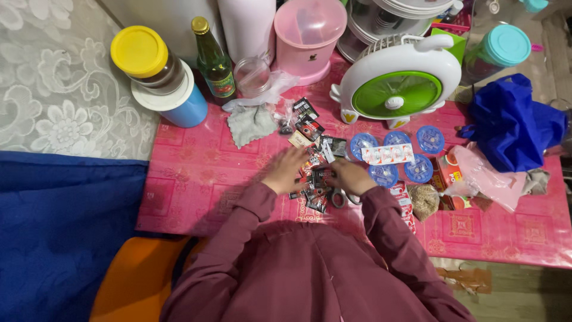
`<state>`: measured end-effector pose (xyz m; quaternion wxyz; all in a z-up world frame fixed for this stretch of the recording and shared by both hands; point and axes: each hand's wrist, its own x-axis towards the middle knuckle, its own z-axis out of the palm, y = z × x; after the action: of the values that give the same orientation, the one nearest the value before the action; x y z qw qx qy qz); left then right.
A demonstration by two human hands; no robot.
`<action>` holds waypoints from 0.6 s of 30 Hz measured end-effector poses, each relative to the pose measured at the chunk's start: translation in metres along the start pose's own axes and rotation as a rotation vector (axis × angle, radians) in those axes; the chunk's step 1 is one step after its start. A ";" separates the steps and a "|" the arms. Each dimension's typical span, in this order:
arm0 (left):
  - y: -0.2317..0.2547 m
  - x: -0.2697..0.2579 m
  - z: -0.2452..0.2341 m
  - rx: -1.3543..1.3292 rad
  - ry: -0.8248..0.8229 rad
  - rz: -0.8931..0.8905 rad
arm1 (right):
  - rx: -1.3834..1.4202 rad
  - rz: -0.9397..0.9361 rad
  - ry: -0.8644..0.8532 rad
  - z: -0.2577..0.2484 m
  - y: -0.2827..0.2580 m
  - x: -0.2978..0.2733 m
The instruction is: The person organizes various food and beverage packets by picking them up, looking at them, and placing them into different sections of a green plastic shelf or onto the pink table surface.
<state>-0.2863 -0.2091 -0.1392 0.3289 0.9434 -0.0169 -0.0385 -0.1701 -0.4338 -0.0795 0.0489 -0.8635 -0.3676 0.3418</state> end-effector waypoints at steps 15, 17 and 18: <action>-0.035 -0.013 0.008 0.258 -0.266 -0.102 | -0.416 -0.180 0.213 0.116 -0.011 0.047; -0.046 -0.012 0.004 0.270 -0.233 -0.117 | -0.377 -0.189 0.268 0.119 -0.018 0.058; -0.051 -0.011 0.001 0.267 -0.248 -0.156 | -0.337 -0.205 0.324 0.120 -0.022 0.063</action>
<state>-0.2974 -0.1691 -0.1716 0.1924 0.9652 0.0110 -0.1771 -0.2273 -0.3955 -0.1988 -0.0031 -0.8612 -0.4923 0.1259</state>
